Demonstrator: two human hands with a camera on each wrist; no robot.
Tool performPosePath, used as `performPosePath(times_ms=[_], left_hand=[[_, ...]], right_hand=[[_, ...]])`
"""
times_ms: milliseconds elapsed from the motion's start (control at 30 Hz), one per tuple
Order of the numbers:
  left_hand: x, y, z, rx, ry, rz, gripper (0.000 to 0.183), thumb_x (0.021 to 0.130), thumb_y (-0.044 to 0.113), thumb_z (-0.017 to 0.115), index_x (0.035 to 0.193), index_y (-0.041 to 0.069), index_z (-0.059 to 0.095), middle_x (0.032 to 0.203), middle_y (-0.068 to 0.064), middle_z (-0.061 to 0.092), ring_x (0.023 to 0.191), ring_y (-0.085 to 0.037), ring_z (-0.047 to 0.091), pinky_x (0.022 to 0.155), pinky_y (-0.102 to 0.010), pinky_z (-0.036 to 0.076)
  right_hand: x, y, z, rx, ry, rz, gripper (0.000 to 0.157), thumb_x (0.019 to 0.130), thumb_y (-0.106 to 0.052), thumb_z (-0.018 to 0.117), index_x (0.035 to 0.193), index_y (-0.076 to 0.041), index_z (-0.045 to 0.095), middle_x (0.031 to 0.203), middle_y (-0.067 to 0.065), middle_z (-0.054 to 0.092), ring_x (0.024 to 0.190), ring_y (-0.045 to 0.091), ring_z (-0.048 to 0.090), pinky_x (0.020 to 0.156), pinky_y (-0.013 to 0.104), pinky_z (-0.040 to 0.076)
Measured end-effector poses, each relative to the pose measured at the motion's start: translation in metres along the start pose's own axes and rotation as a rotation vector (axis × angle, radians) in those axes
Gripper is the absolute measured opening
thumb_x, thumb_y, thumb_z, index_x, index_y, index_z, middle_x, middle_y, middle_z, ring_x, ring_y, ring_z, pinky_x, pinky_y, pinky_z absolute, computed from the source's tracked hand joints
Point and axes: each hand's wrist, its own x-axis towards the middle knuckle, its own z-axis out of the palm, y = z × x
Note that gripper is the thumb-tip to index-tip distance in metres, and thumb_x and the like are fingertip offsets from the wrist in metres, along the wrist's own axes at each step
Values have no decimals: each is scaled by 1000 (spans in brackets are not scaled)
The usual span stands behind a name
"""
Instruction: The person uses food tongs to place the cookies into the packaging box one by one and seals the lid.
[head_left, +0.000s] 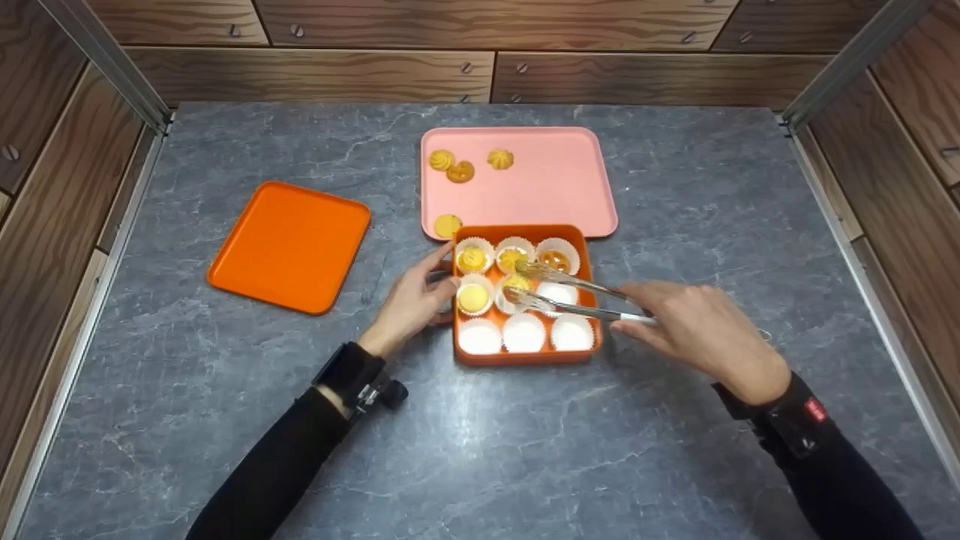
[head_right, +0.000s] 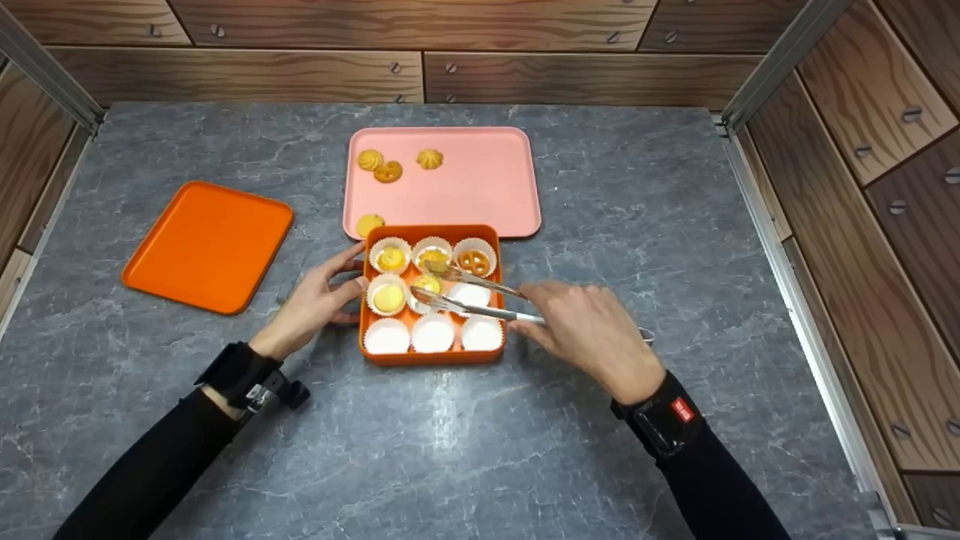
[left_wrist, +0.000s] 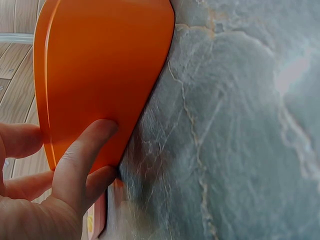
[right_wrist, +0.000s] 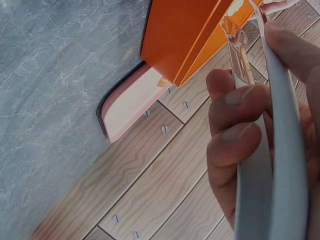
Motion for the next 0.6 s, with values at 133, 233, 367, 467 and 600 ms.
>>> performPosePath(times_ms=[133,233,367,467,600], left_hand=[[0,0,1,-9,0,-3,68,101,6,59,163,23,36,146,-16,49,113,-30,67,79,-42,66],[0,0,1,-8,-4,-1,68,101,6,59,163,23,35,146,-16,48,113,-30,67,79,-42,66],[1,0,0,6,-5,8,68,101,7,60,163,22,35,146,-16,49,111,-30,68,78,-43,66],[1,0,0,16,-4,15,68,101,8,60,163,21,35,146,-16,50,109,-29,68,77,-42,66],[0,1,0,28,-2,17,69,100,8,61,163,21,35,146,-16,50,107,-29,69,76,-42,66]], right_hand=[[0,-1,-1,-7,-4,-10,45,93,-40,77,125,-10,72,96,7,76,65,14,65,48,34,56],[0,-2,-1,-12,-6,-13,45,93,-41,77,125,-10,72,98,9,77,67,16,68,49,35,57],[1,-3,-1,-16,-9,-11,44,93,-41,77,124,-10,73,96,8,77,65,15,66,48,35,56],[2,-4,-1,-24,-14,-14,42,93,-41,77,123,-10,73,93,6,76,62,12,62,47,32,53],[4,-6,0,-32,-22,-16,42,93,-41,77,122,-10,73,89,6,74,59,9,56,45,29,50]])
